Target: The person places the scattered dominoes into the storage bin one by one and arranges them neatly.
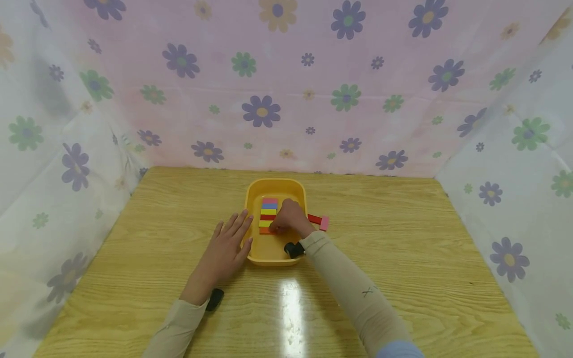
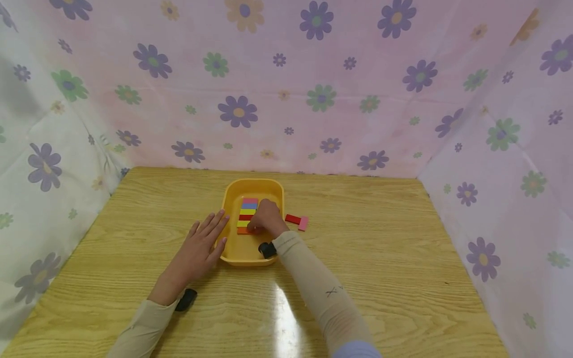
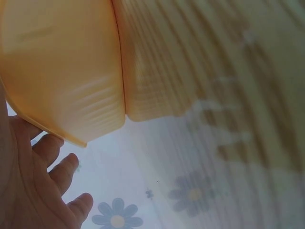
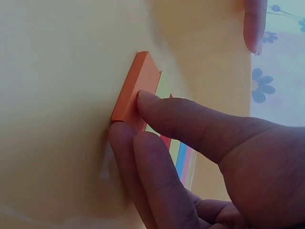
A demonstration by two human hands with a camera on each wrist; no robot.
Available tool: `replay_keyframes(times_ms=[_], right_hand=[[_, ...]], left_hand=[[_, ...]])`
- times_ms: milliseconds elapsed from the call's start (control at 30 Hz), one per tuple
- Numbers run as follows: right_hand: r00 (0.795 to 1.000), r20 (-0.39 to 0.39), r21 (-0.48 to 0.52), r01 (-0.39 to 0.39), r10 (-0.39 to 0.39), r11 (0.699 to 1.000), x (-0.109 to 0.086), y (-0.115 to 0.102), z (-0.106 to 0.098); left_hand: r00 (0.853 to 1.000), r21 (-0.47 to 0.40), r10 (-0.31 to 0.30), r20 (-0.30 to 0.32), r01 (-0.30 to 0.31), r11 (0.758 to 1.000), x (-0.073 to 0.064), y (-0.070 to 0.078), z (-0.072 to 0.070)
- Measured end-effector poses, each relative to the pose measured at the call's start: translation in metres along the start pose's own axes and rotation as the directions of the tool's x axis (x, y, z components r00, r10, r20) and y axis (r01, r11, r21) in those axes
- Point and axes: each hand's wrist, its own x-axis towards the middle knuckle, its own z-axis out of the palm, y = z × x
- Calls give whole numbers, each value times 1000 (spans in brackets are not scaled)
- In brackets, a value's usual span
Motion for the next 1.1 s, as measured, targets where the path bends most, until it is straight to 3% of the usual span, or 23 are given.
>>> replay_keyframes(times_ms=[267, 500, 633, 800, 900, 1000, 1100], right_hand=[[1000, -17, 28, -20, 20, 999, -1, -1, -1], [999, 16, 17, 42, -42, 999, -3, 0, -14], [996, 7, 146, 92, -94, 985, -12, -2, -34], [987, -17, 312, 155, -158, 937, -23, -5, -59], [972, -90, 360, 235, -217, 903, -26, 1, -69], [941, -199, 347, 330, -275, 878, -26, 18, -75], [911, -266, 258, 381, -314, 888, -21, 47, -78]], left_hand=[[1000, -5, -5, 10, 5, 1000, 1, 1, -1], [1000, -4, -6, 6, 6, 1000, 1, 1, -1], [1000, -5, -2, -7, 2, 1000, 1, 0, -1], [1000, -16, -2, -9, 2, 1000, 0, 0, -1], [1000, -17, -5, 1, 5, 1000, 0, 1, -1], [1000, -16, -5, 7, 5, 1000, 0, 1, -1], [1000, -15, -1, 5, 2, 1000, 0, 1, -1]])
